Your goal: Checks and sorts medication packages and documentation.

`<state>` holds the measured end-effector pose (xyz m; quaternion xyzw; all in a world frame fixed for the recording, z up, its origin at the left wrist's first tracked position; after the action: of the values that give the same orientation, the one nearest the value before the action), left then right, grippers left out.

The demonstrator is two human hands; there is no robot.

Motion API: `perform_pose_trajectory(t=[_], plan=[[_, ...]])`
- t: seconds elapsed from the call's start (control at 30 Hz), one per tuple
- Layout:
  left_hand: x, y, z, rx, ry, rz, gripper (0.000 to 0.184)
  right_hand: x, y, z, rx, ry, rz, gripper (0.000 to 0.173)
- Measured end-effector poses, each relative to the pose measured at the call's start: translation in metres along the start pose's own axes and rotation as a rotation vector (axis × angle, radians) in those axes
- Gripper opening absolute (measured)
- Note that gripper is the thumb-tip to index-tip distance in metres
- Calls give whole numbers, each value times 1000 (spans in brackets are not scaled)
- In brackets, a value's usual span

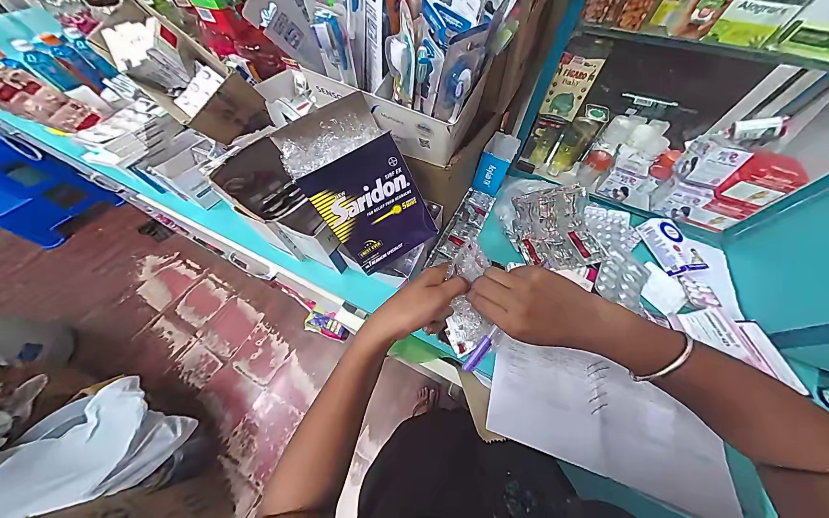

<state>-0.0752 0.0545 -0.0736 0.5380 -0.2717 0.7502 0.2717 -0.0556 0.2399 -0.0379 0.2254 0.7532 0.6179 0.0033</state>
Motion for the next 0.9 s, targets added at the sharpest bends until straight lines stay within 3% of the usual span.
perform_pose_trajectory(t=[0.23, 0.3, 0.37, 0.43, 0.5, 0.6, 0.7, 0.8, 0.9], plan=[[-2, 2, 1, -41, -24, -28, 12, 28, 2, 0, -27, 59, -479, 18], [-2, 5, 2, -17, -20, -16, 10, 34, 1, 2, -91, 41, -661, 21], [-4, 10, 5, 35, -20, -19, 11, 39, 4, 7, -270, -48, -825, 22], [-7, 17, 8, 120, -33, -20, 12, 39, 8, 11, -464, -164, -782, 23], [-9, 23, 10, 240, -104, 15, 14, 31, 12, 17, -517, -236, -576, 34], [-8, 21, 16, 367, -227, 31, 16, 6, 11, 23, -493, -300, -410, 21], [-8, 18, 27, 428, -318, 64, 17, 6, 11, 37, -259, -348, -327, 20], [-11, 21, 38, 425, -444, 33, 19, 21, 13, 50, -109, -390, -383, 22], [-14, 13, 34, 469, -622, -166, 29, 9, 10, 47, -122, -360, -552, 16]])
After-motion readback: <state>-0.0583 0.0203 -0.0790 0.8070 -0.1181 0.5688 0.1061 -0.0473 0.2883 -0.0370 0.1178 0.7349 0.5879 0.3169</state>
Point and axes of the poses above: each hand's wrist, its own z-axis away from the middle knuckle, its own y-axis out of the back of the hand, x = y × z, the point moved 2 cm from there along -z, towards the middle knuckle, and after that the axes turned 5 degrees about -x, right-handed, at the moved point
